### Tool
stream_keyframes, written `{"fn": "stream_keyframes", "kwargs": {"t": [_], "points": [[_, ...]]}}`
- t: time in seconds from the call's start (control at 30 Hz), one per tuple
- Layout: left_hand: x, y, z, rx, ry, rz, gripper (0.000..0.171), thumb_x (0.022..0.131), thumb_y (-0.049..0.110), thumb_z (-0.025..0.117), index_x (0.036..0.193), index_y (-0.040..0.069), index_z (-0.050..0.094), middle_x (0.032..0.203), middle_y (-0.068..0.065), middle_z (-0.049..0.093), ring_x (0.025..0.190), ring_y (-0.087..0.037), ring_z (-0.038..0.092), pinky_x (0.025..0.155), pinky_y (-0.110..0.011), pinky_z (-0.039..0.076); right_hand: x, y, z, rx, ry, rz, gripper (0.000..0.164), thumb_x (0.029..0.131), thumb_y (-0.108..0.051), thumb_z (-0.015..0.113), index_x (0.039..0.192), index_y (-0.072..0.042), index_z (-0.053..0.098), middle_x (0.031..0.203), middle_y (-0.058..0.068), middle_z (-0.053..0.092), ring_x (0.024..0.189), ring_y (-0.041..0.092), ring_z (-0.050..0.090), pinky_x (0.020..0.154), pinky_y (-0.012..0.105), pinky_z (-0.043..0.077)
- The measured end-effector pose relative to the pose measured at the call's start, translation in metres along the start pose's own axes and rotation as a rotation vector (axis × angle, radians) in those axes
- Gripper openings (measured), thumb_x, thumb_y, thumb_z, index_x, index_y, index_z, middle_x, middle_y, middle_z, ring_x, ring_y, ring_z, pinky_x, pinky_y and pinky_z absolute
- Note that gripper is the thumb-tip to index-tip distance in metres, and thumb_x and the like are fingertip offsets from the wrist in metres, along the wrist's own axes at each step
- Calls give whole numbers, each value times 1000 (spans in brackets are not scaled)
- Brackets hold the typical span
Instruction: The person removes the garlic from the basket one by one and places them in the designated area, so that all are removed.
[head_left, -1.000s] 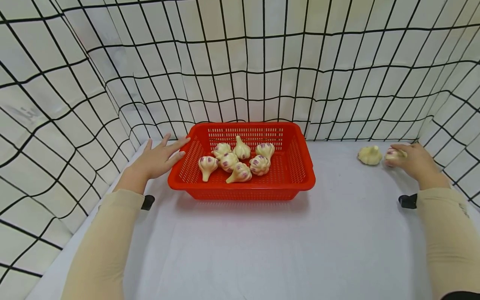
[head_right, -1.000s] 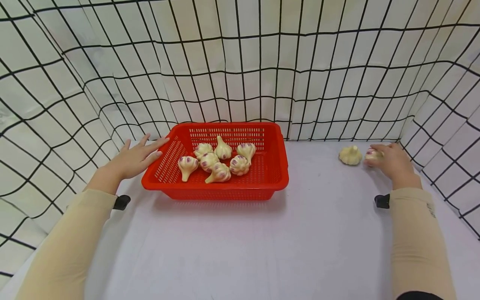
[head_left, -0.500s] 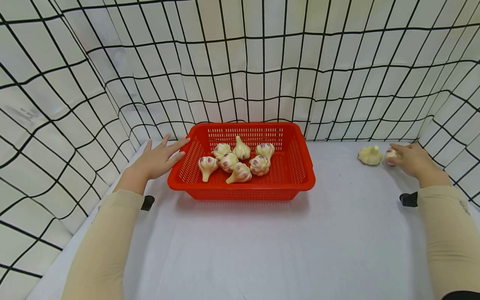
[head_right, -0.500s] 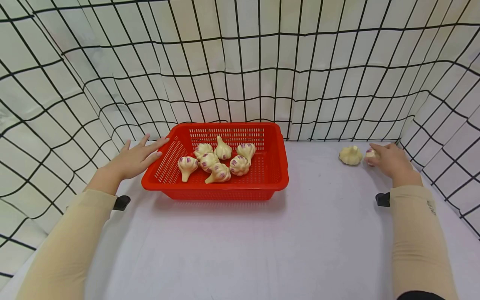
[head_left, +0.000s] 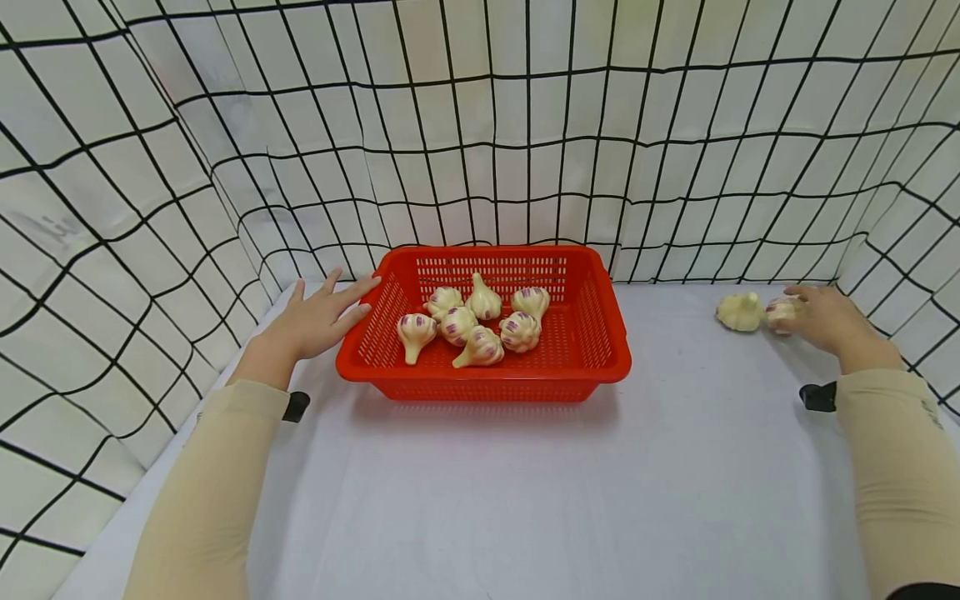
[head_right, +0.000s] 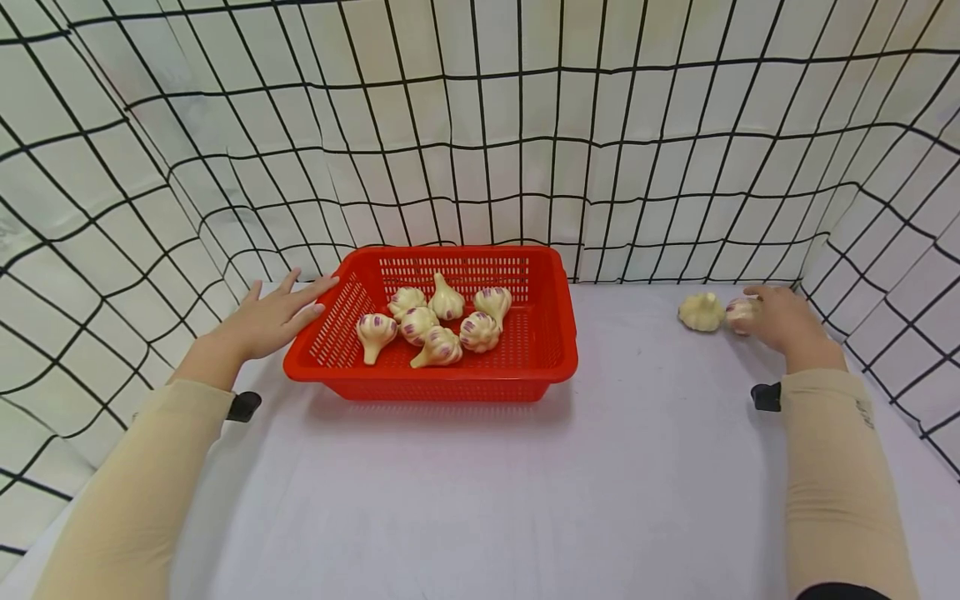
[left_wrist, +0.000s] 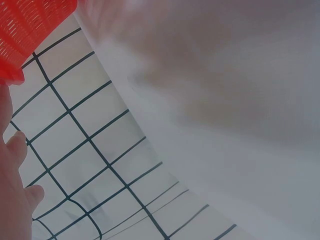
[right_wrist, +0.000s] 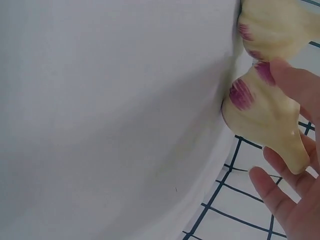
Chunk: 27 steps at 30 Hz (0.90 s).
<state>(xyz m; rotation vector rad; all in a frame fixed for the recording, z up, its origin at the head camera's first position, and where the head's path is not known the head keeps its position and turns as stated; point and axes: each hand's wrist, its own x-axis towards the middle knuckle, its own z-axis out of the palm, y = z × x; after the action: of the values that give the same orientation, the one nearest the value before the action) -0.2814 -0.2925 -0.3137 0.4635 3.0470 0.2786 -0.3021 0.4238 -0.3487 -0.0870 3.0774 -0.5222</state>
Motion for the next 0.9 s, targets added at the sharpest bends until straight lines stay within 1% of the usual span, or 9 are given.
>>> {"fn": "stream_keyframes", "kwargs": {"t": [0.13, 0.27, 0.47, 0.57, 0.67, 0.9], "points": [[0, -1, 0, -3, 2, 3, 68, 107, 59, 29, 165, 25, 21, 167, -18, 23, 155, -45, -3, 114, -70, -16, -3, -2, -2, 72, 5, 10, 73, 99, -29, 69, 145, 13, 32, 142, 46, 30, 123, 60, 36, 100, 75, 31], [1, -2, 1, -7, 2, 4, 68, 107, 59, 29, 165, 25, 21, 167, -18, 24, 155, -44, -3, 114, -69, -16, -3, -1, -2, 83, 1, 11, 76, 98, -29, 71, 147, 13, 30, 142, 47, 29, 125, 61, 34, 100, 75, 30], [1, -2, 1, -8, 1, 2, 68, 107, 60, 28, 166, 26, 20, 167, -17, 23, 155, -44, -3, 114, -69, -17, -3, 1, -2, 91, 22, 2, 78, 97, -27, 72, 149, 13, 30, 140, 47, 33, 121, 59, 38, 98, 74, 32], [0, -2, 1, -7, 2, 3, 68, 107, 60, 28, 166, 26, 20, 167, -17, 23, 155, -44, -3, 114, -69, -16, -4, 2, -2, 94, 29, -4, 79, 97, -26, 73, 150, 13, 29, 139, 47, 34, 125, 62, 35, 100, 76, 29], [0, -1, 1, -5, 3, 3, 68, 107, 60, 27, 166, 26, 20, 167, -17, 23, 155, -44, -2, 115, -69, -16, -6, 3, -1, 104, 34, -6, 81, 97, -25, 73, 152, 13, 27, 140, 47, 33, 129, 66, 28, 102, 78, 25], [0, 0, 1, -6, 4, 3, 68, 107, 60, 28, 165, 25, 21, 167, -18, 23, 155, -44, -2, 114, -69, -16, -9, 5, 1, 118, 42, -10, 85, 97, -28, 72, 155, 10, 23, 143, 47, 31, 131, 68, 24, 103, 79, 23]]}}
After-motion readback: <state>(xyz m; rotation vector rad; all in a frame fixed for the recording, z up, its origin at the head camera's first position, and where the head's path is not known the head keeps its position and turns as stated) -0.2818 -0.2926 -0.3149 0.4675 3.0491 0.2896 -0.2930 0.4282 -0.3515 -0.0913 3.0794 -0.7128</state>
